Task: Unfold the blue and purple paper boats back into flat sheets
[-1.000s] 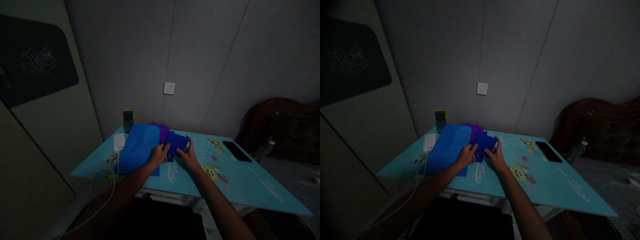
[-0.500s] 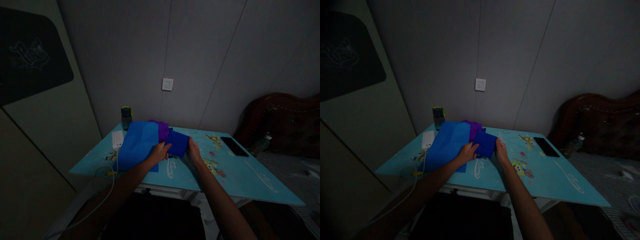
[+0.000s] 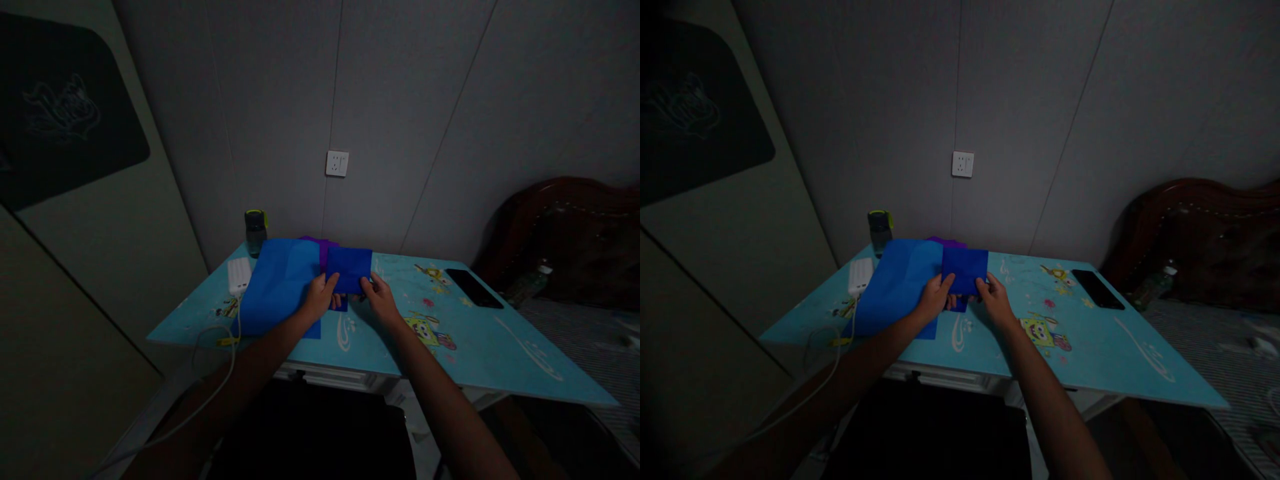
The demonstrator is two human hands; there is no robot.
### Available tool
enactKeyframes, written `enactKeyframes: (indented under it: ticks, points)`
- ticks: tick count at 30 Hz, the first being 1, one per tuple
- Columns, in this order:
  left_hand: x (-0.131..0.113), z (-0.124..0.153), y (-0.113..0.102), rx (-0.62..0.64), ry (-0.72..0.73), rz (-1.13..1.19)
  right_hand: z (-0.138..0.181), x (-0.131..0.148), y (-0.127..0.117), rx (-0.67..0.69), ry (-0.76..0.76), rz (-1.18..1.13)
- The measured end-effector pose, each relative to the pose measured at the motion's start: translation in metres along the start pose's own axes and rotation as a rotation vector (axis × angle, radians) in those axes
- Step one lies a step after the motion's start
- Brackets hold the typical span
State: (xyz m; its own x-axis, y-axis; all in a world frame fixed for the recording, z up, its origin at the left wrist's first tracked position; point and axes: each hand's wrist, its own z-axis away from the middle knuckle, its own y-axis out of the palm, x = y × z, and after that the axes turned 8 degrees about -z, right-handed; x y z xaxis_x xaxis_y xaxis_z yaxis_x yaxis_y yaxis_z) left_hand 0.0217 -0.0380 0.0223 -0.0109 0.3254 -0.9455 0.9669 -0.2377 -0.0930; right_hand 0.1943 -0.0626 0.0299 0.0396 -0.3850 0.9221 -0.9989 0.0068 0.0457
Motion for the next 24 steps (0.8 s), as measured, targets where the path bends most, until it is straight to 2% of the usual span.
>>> enactKeyframes:
  ticks: [2, 8, 11, 15, 18, 21, 24]
  points:
    - [0.000, -0.001, 0.001, -0.010, 0.005, 0.015, -0.001, -0.002, 0.000, 0.011, -0.003, 0.021]
    - [0.000, 0.001, 0.006, 0.087, -0.040, 0.046, -0.001, 0.001, -0.004, -0.099, -0.036, 0.029]
    - [0.000, -0.001, 0.006, 0.038, -0.054, 0.086, 0.002, 0.004, -0.001, -0.143, -0.054, -0.018]
    - [0.000, -0.004, 0.002, -0.038, -0.081, 0.164, 0.004, 0.005, 0.003, -0.055, -0.087, -0.054]
    - [-0.001, -0.003, 0.001, -0.024, -0.106, 0.183, 0.004, 0.003, 0.000, -0.007, -0.059, 0.008]
    - [0.000, -0.002, -0.001, 0.011, -0.123, 0.157, 0.001, 0.001, -0.006, -0.030, -0.028, 0.013]
    - [-0.002, -0.007, -0.007, -0.072, -0.096, 0.083, -0.003, -0.001, -0.015, -0.055, 0.021, -0.075]
